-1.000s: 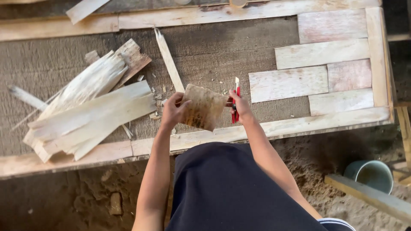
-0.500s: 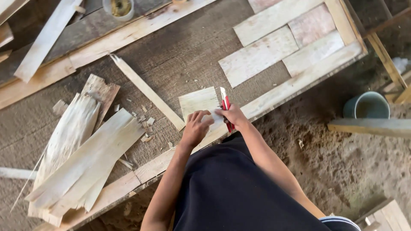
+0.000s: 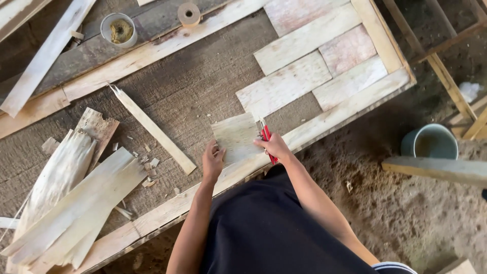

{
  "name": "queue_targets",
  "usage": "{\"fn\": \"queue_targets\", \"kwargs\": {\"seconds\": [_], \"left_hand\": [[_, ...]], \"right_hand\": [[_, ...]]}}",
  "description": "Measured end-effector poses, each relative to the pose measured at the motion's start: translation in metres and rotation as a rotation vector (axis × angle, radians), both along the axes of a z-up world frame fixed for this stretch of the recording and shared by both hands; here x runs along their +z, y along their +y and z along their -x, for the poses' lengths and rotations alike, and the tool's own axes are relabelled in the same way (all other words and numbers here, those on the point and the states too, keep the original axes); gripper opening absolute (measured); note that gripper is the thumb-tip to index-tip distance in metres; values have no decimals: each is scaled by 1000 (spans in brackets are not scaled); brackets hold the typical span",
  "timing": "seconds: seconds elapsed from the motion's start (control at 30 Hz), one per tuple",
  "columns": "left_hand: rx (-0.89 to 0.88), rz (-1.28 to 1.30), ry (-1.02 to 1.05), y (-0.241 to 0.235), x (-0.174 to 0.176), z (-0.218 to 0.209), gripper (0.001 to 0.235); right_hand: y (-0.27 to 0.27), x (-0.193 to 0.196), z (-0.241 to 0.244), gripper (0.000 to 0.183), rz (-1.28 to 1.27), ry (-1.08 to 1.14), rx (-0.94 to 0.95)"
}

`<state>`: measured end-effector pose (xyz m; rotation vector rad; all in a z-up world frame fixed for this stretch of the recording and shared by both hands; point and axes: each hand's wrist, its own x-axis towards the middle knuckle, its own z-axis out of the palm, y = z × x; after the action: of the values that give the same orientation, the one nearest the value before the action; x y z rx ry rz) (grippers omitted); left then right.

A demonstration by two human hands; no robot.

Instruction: Trimming thin wood strips with a utility knife and arranging them on a workbench.

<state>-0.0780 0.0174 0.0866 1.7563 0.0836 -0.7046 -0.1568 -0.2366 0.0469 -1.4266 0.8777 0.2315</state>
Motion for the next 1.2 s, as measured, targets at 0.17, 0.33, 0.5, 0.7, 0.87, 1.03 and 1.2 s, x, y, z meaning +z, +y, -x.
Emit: {"fn": "queue_targets", "kwargs": {"seconds": [0.17,0.33,0.5,0.7,0.87,1.03,1.2], "left_hand": [[163,89,5,-58,-53,3,51],[229,118,-10,-112,-51,-10,44],[123,-26,-89,-157,-34,-42,39],[164,-98,-86,-196,-26,-87,36],[168,-167,-72,-225,-59,-144,38],[119,-248,-154,-268,-57,-224,38],[126,-237,-150,-301,-58,-294,38]], "right_hand": [[-55,31,-19,38,61,-16,27],[-124,6,-40,37,183,-81,60],[-172,16,-64,26,199,-84,26],[-208,19,-108,25,212,-86,99],[-240,-15,-167,25,282,-66,165],[-268,-8,-247,27,358,-17,200],[-298,-34,-324,23,464,33,228]]}}
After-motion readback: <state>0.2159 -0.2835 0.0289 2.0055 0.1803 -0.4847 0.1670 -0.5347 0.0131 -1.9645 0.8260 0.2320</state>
